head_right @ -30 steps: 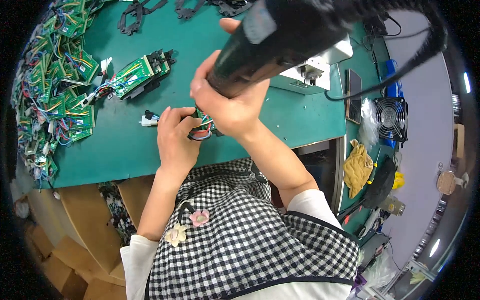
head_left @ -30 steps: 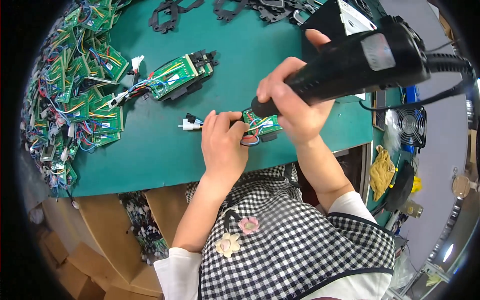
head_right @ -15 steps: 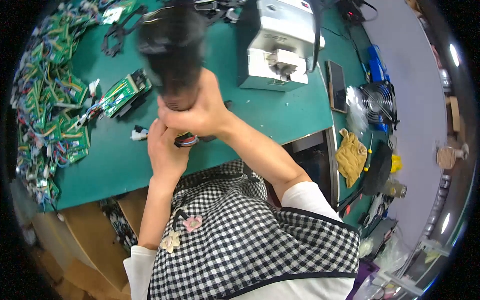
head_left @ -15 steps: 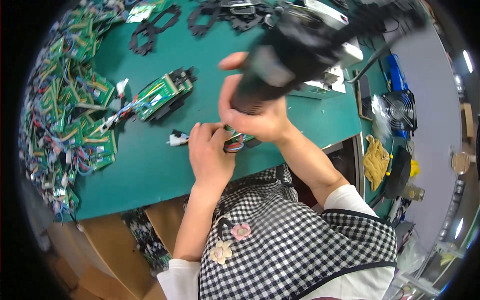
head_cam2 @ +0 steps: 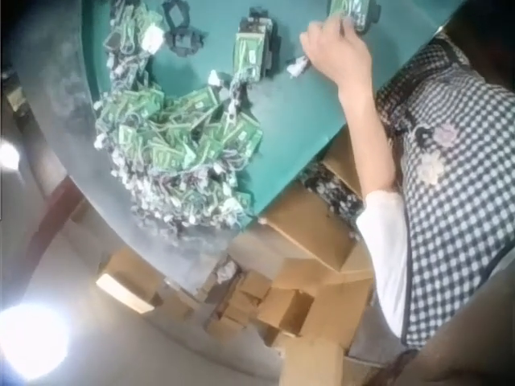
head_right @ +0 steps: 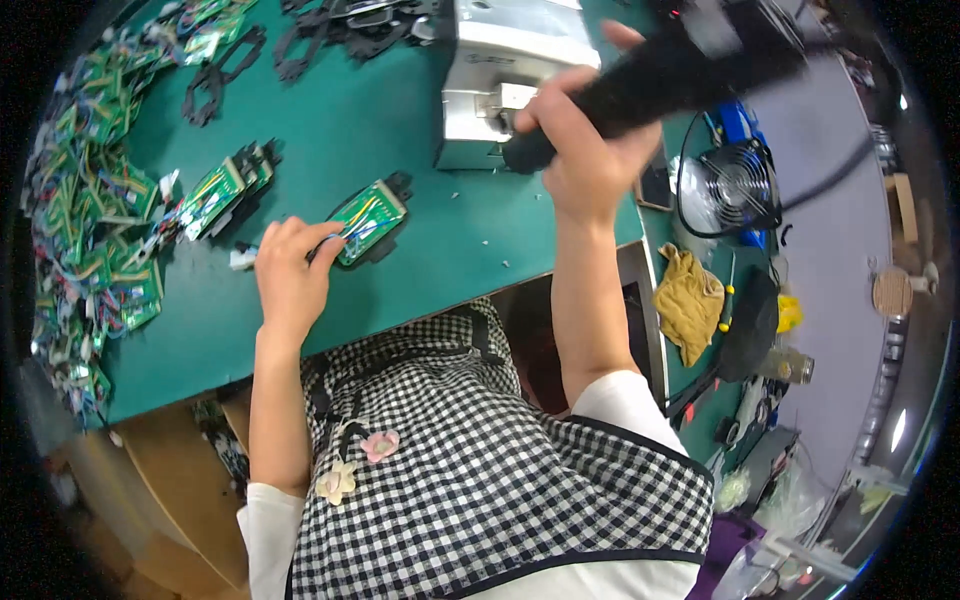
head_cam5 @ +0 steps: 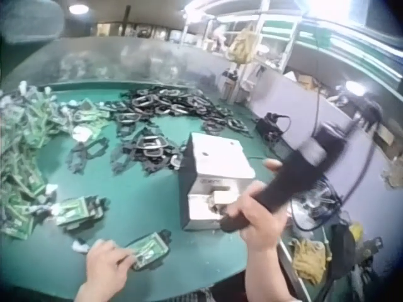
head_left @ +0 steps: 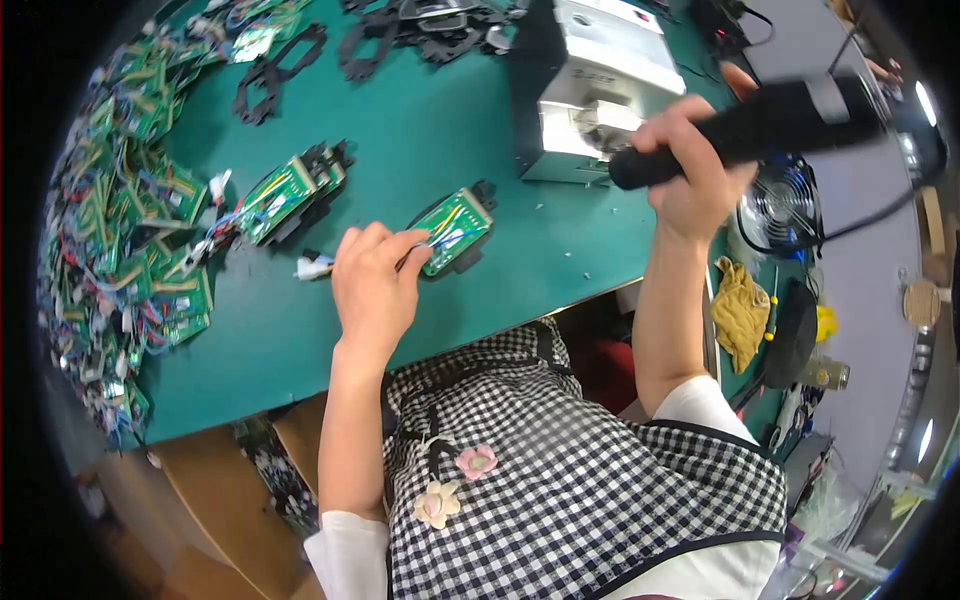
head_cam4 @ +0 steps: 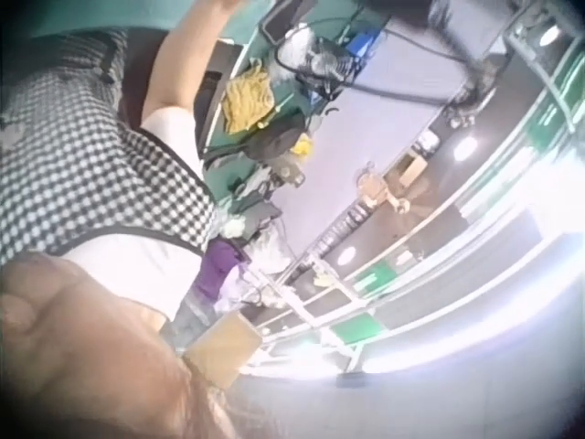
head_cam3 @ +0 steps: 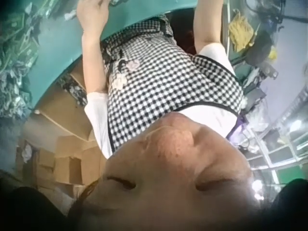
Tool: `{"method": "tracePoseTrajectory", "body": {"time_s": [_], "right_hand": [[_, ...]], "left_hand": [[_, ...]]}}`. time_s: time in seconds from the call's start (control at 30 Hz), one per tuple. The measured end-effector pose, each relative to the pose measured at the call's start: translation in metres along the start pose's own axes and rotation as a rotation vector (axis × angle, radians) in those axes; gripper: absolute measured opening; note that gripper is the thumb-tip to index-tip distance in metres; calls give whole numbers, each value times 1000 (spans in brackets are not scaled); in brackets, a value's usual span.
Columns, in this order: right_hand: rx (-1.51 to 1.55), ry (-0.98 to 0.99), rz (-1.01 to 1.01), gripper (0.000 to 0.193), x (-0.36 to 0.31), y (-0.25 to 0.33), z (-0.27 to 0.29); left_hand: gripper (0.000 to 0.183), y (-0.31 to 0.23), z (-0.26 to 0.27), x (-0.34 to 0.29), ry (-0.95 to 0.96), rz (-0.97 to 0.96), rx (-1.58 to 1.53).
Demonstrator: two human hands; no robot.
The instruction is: The person assembles electronic circuit boards into plastic housings by securing them with screws using an electric screwdriver.
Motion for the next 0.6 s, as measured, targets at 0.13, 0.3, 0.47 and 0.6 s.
{"method": "tracePoseTrajectory", "body": {"time_s": [0.13,0.3,0.47,0.6], "right_hand": [[287,92,-98,75,-61,8,-33],[128,278,-276,77,-89,-9,-60],[144,237,-337,63,-91,-25,-68],[46,477,-457,67,-87,-29,-71]], "left_hand": [[12,0,-1,3,-38,-23,-71],[12,-5,-6,1,-55,1,-78],[10,-10,-6,-1,-39,5,-80],[6,-7,-6,-2,-77,-21,-64]]}}
Point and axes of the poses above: each hand's wrist, its own x-axis towards the middle knuckle, its own z-axis out of the back of the hand, y = z × x, the point moved 1 cm from there along x, towards the middle knuckle, and after that the axes turned 15 degrees about -y, right-handed, at the moved point
